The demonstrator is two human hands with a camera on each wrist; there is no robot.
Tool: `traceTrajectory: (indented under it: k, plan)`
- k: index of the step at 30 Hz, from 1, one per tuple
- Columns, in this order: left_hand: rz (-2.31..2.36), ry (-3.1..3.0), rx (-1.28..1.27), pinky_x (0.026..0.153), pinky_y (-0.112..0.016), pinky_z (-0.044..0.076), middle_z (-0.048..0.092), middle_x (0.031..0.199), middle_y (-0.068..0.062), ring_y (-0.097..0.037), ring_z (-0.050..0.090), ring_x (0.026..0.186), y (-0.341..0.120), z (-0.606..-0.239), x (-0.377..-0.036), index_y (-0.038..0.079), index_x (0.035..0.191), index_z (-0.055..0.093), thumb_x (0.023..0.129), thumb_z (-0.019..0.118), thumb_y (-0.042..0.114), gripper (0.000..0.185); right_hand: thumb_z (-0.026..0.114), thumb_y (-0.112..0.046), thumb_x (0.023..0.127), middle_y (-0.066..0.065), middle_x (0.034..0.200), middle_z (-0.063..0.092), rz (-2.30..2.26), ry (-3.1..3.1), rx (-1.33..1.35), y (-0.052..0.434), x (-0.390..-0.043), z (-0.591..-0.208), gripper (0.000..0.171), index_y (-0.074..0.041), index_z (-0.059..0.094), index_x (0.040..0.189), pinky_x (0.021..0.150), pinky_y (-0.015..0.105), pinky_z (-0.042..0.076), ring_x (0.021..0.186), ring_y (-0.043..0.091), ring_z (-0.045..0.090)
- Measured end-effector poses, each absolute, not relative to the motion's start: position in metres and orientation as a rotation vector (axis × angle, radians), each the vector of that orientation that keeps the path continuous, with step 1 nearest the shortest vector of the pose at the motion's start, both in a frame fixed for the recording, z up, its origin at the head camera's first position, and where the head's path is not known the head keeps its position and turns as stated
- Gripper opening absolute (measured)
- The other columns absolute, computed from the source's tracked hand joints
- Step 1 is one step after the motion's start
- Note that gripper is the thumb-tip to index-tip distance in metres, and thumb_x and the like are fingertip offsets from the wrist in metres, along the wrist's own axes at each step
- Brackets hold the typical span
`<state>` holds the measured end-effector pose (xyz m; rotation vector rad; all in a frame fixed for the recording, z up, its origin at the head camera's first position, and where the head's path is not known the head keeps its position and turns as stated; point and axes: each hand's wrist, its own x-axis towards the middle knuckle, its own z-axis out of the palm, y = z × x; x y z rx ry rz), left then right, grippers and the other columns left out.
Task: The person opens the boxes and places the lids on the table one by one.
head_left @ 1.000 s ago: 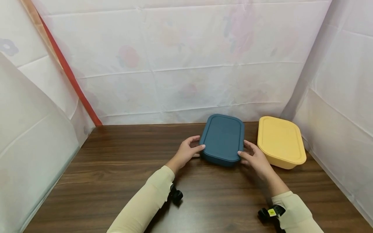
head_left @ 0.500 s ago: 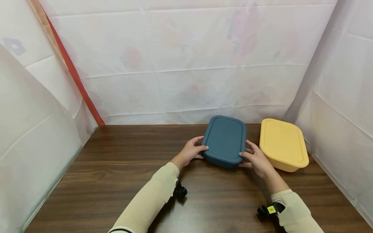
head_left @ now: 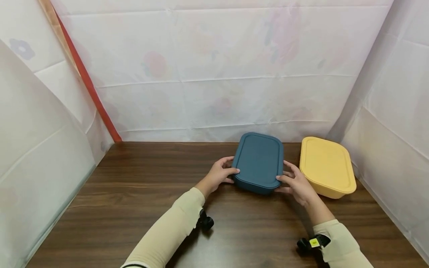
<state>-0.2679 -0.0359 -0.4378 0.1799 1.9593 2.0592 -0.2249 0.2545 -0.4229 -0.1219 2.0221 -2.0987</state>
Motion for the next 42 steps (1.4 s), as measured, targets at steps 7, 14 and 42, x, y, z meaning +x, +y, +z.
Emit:
traceTrajectory:
  k: [7,14,42]
  plan:
    - [2.094,1.977,0.185,0.076,-0.047,0.057,0.053,0.125,-0.020,-0.023,0.065,0.091,-0.040,-0.435,-0.260,0.009,0.143,0.046,0.087,0.072,0.008,0.062,0.058,-0.006,0.097,0.034,0.147,0.025,-2.083,2.030,-0.161,0.252,-0.223,-0.418,0.081,-0.010,0.003,0.157,0.081,0.050,0.055,0.096,0.018,0.066]
    - [2.107,1.975,0.192,0.075,-0.045,0.057,0.052,0.129,-0.019,-0.023,0.064,0.094,-0.046,-0.433,-0.249,0.009,0.143,0.044,0.087,0.072,0.007,0.063,0.058,-0.005,0.096,0.034,0.149,0.023,-2.074,2.011,-0.167,0.247,-0.220,-0.415,0.082,-0.011,0.005,0.157,0.080,0.047,0.056,0.095,0.021,0.067]
    - [2.150,1.992,0.107,0.074,-0.046,0.057,0.051,0.128,-0.020,-0.024,0.060,0.095,-0.079,-0.428,-0.223,0.005,0.138,0.042,0.083,0.073,0.002,0.063,0.059,0.002,0.093,0.033,0.147,0.025,-2.090,1.927,-0.235,0.218,-0.217,-0.415,0.080,-0.010,0.011,0.156,0.078,0.045,0.057,0.095,0.025,0.066]
